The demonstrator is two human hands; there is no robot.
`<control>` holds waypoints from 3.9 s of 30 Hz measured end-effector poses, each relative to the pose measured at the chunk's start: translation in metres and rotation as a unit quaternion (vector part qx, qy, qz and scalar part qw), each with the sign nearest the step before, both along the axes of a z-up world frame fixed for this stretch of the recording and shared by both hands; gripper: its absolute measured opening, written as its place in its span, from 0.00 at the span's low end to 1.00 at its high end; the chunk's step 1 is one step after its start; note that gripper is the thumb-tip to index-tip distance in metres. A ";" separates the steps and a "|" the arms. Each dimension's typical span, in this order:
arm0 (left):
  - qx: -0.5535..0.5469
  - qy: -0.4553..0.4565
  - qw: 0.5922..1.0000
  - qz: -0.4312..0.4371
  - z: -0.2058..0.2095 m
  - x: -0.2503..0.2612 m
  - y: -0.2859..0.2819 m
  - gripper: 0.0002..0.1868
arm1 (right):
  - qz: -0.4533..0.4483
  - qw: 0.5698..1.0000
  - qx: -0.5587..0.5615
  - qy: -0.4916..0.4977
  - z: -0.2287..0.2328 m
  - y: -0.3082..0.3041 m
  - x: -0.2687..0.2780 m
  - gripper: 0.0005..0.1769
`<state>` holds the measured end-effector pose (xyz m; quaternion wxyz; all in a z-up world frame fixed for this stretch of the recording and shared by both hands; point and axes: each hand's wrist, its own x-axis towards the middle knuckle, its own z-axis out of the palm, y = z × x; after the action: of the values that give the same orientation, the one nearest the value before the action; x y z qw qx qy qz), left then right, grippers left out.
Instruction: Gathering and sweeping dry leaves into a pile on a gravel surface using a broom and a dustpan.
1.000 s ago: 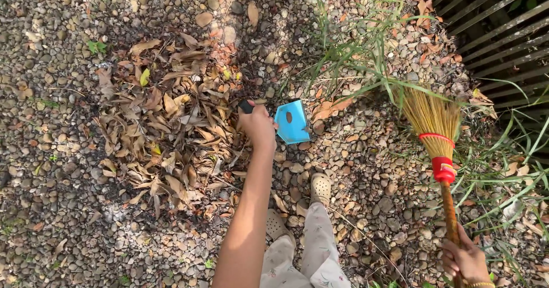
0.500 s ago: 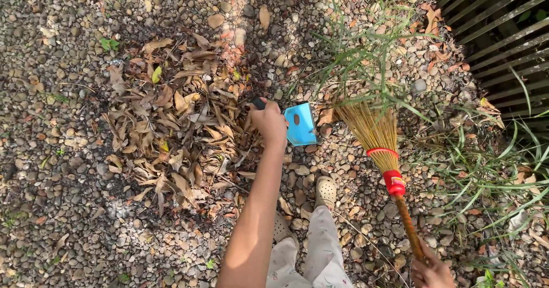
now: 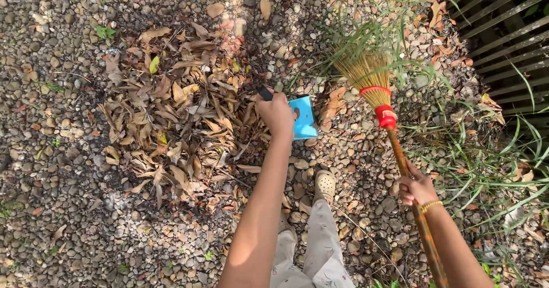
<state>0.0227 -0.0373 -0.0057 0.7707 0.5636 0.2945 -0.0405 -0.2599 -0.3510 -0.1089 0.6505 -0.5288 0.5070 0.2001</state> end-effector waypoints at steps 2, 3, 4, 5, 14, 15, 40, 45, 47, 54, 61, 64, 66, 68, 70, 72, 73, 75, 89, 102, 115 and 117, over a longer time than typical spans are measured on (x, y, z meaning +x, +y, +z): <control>-0.006 -0.014 1.000 0.006 -0.005 -0.002 0.002 0.10 | 0.016 1.000 0.001 0.003 -0.028 -0.015 0.030 0.47; -0.013 -0.030 0.999 0.011 -0.007 -0.003 0.002 0.09 | 0.030 1.000 0.001 0.005 -0.042 -0.023 0.045 0.45; -0.012 -0.030 0.999 0.012 -0.009 -0.002 0.003 0.09 | 0.031 0.999 0.002 0.005 -0.039 -0.011 0.054 0.45; -0.002 -0.040 0.999 0.012 -0.010 0.000 0.004 0.09 | 0.040 0.999 0.011 -0.006 -0.035 0.000 0.062 0.45; 0.001 -0.030 0.999 0.025 -0.006 0.001 -0.004 0.11 | 0.105 0.994 0.014 0.037 0.035 0.029 0.018 0.48; 0.007 -0.013 1.000 0.025 -0.004 0.000 -0.004 0.12 | 0.091 0.995 0.024 0.030 0.044 0.023 0.004 0.49; -0.028 0.005 0.999 0.019 -0.004 -0.011 0.009 0.11 | 0.215 0.967 -0.117 0.065 -0.066 0.000 0.155 0.27; 0.003 -0.020 1.000 0.005 -0.008 -0.016 0.010 0.12 | 0.365 0.908 -0.183 0.094 -0.026 0.049 0.133 0.46; 0.012 -0.003 1.000 0.001 0.007 -0.014 0.006 0.12 | 0.357 0.916 -0.165 0.077 -0.021 0.057 0.120 0.45; 0.028 -0.042 0.999 -0.005 -0.022 -0.014 -0.002 0.09 | 0.270 0.960 -0.064 0.050 0.022 0.093 0.073 0.54; 0.031 -0.035 0.999 -0.027 -0.006 -0.020 0.002 0.10 | 0.166 0.982 0.073 -0.057 0.073 0.135 0.076 0.53; 0.015 -0.012 0.999 -0.036 -0.001 -0.017 0.004 0.09 | 0.151 0.978 0.106 -0.092 0.108 0.155 0.097 0.52; 0.005 0.008 1.000 -0.018 -0.002 -0.018 0.005 0.11 | 0.164 0.969 0.128 -0.132 0.140 0.169 0.114 0.51; 0.012 0.006 1.000 -0.013 -0.001 -0.017 0.007 0.10 | 0.164 0.963 0.139 -0.162 0.171 0.180 0.123 0.51; 0.018 0.003 1.000 -0.007 0.001 -0.015 0.009 0.10 | 0.165 0.956 0.148 -0.193 0.195 0.185 0.129 0.51; -0.003 0.007 1.000 -0.006 0.003 -0.014 0.012 0.11 | 0.173 0.938 0.148 -0.260 0.212 0.186 0.131 0.49; -0.004 0.007 1.000 -0.006 0.001 -0.013 0.012 0.11 | 0.174 0.938 0.147 -0.260 0.220 0.185 0.129 0.49; -0.001 0.003 1.000 -0.015 -0.006 -0.012 0.013 0.11 | 0.158 0.933 0.140 -0.292 0.236 0.183 0.126 0.48; -0.017 -0.021 1.000 0.005 -0.031 -0.002 0.025 0.10 | 0.015 0.983 0.108 -0.150 0.159 0.131 -0.022 0.48; -0.040 0.007 0.999 0.000 -0.016 -0.024 0.047 0.12 | -0.003 0.999 -0.021 0.041 0.009 0.004 -0.095 0.51; -0.087 0.029 0.996 0.022 -0.031 -0.056 0.083 0.10 | 0.096 0.992 0.015 0.085 -0.044 0.075 -0.056 0.52; -0.132 0.024 0.990 0.037 -0.035 -0.070 0.091 0.11 | 0.056 0.993 0.067 0.080 -0.043 0.093 -0.073 0.51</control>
<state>-0.0468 0.0542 -0.0404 0.8323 0.4440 0.3256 -0.0638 -0.3333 -0.2578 -0.1516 0.6300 -0.4938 0.5120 0.3116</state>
